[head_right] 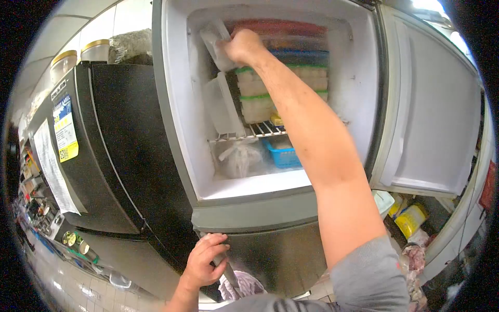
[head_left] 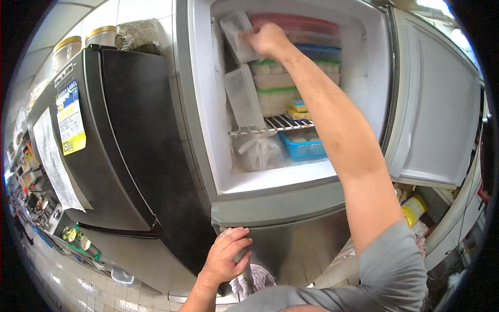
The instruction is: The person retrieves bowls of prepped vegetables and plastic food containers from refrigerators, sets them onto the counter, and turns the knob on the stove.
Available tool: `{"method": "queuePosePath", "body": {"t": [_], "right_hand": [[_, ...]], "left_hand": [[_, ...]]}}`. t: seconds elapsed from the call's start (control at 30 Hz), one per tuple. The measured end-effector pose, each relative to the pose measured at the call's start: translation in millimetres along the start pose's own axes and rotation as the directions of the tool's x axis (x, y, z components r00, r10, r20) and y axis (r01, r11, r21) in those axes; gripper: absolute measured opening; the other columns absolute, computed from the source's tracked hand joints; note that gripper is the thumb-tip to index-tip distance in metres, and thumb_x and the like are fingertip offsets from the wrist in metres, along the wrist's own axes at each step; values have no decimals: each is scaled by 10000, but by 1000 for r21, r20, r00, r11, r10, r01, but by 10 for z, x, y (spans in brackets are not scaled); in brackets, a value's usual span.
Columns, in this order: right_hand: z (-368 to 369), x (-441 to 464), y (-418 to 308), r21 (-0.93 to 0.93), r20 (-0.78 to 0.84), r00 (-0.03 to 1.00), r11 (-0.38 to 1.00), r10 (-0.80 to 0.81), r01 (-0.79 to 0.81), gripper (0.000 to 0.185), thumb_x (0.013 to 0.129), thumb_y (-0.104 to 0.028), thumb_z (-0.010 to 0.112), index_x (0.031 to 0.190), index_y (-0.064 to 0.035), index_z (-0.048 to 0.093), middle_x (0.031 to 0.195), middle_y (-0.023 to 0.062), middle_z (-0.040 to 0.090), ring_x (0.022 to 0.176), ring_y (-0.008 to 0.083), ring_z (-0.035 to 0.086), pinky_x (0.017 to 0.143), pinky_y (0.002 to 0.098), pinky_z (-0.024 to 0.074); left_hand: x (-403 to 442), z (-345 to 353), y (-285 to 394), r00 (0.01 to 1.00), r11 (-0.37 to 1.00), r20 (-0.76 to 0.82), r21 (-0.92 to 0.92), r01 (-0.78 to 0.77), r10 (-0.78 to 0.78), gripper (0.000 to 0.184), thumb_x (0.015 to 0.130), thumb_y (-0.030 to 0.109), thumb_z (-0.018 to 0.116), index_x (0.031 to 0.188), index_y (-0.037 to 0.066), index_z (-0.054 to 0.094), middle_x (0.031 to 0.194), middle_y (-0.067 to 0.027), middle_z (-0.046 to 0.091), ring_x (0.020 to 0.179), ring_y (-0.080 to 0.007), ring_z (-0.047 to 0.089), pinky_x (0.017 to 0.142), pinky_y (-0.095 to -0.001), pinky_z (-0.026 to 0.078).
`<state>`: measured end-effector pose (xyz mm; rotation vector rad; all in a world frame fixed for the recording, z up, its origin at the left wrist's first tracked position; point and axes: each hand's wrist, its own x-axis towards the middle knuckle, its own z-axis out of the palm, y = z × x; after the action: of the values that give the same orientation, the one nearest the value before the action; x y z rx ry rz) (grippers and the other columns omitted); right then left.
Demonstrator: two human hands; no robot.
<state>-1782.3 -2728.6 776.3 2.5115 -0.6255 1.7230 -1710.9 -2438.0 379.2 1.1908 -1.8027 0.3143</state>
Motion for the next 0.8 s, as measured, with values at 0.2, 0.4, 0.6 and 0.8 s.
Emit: {"method": "queuePosePath", "body": {"t": [0.2,0.4,0.6,0.8], "right_hand": [[54,-227,50,-46,-108,993,998,37,-42,690,856,-613,636,1078,38,695,997,251,709,976,376,686,864,446,521],[-7,-1310,-169,-24,360,932,999,38,-32,526,918,-471,629,983,48,685,872,208,704,810,288,661,765,413,512],[-556,-1809,-347,571,70,996,816,60,-89,299,978,-303,604,979,-13,675,785,16,629,721,101,555,657,292,466],[-1363,-2406,351,882,-182,931,470,316,13,353,1018,-237,558,1243,32,595,1054,60,668,868,129,638,750,262,522]], "left_hand": [[-35,21,-33,999,1000,-33,-26,-7,6,401,654,15,779,1039,53,670,1209,-143,647,1143,-346,623,1025,-477,471],[-4,23,-7,999,999,-43,-45,-13,11,365,693,21,772,1041,47,665,1211,-141,650,1136,-334,625,1013,-473,474],[9,-15,89,998,998,-36,-47,50,-52,327,693,57,771,1007,28,686,1220,-181,650,1130,-374,623,998,-457,478],[101,-80,348,960,951,-174,-258,170,-219,266,805,64,724,1061,8,680,1236,-197,648,1065,-299,649,916,-358,513]]}}
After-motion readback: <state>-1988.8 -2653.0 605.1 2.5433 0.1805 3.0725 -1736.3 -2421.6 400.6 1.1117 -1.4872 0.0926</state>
